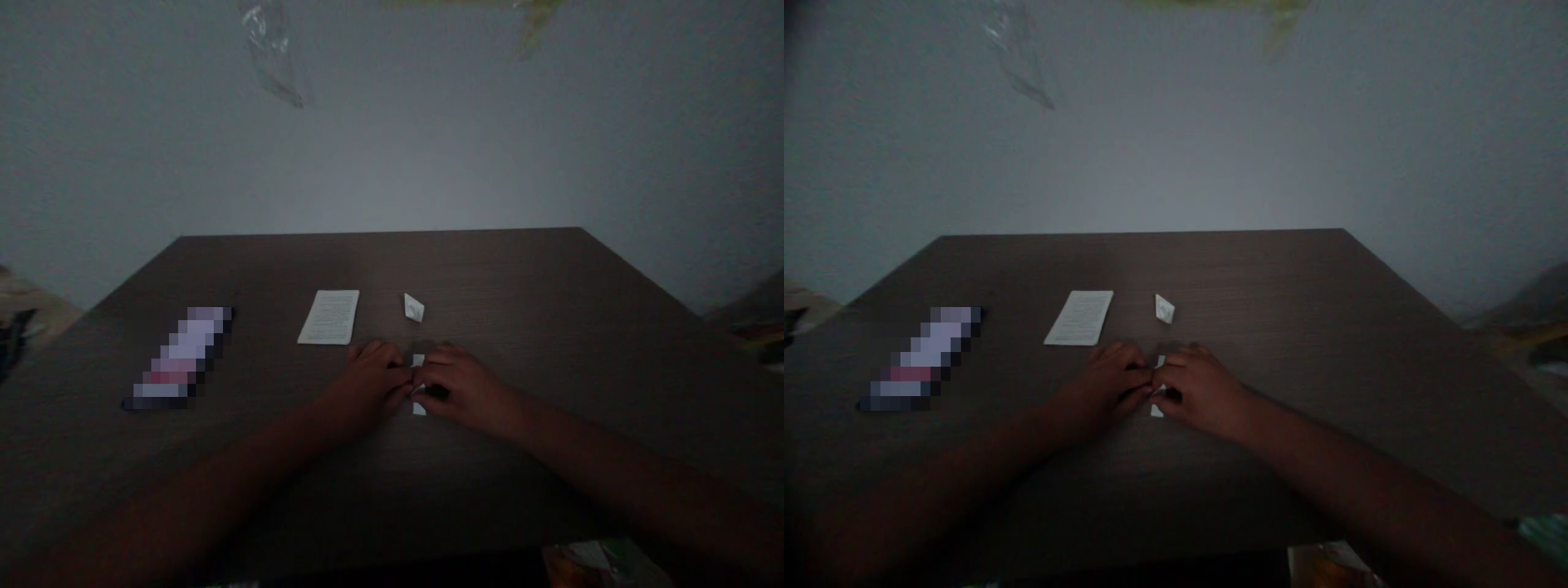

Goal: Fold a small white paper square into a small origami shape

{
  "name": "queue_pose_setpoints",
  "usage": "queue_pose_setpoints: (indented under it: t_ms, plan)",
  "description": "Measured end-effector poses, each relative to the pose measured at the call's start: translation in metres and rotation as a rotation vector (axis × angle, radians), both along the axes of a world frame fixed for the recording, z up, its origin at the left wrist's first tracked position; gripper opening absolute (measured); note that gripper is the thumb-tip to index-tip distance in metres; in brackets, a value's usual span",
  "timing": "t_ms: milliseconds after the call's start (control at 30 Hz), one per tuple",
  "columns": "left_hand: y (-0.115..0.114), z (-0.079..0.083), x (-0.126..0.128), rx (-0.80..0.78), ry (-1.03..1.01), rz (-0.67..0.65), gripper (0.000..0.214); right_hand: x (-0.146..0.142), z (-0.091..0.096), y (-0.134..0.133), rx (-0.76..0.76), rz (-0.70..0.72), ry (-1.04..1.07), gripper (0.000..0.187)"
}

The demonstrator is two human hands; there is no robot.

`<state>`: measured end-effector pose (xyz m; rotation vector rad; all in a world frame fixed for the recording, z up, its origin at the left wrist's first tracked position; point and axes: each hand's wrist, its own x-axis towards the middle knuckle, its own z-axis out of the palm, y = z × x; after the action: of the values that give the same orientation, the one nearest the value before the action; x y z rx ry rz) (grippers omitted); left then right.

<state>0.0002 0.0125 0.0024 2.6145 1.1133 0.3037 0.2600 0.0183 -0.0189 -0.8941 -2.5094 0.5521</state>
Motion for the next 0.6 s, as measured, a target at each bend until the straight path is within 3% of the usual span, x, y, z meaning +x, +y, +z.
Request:
queue_pose_setpoints:
  t_ms: [400, 600]
  plan:
    - [0.003, 0.006, 0.001, -0.07, 0.03, 0.059, 0.022, 0.003, 0.016, -0.007, -0.128, -0.047, -0.095, 0.028]
    - [-0.003, 0.014, -0.003, 0.107, 0.081, 0.027, 0.026, 0.01, 0.016, -0.009, -0.128, -0.025, -0.053, 0.031]
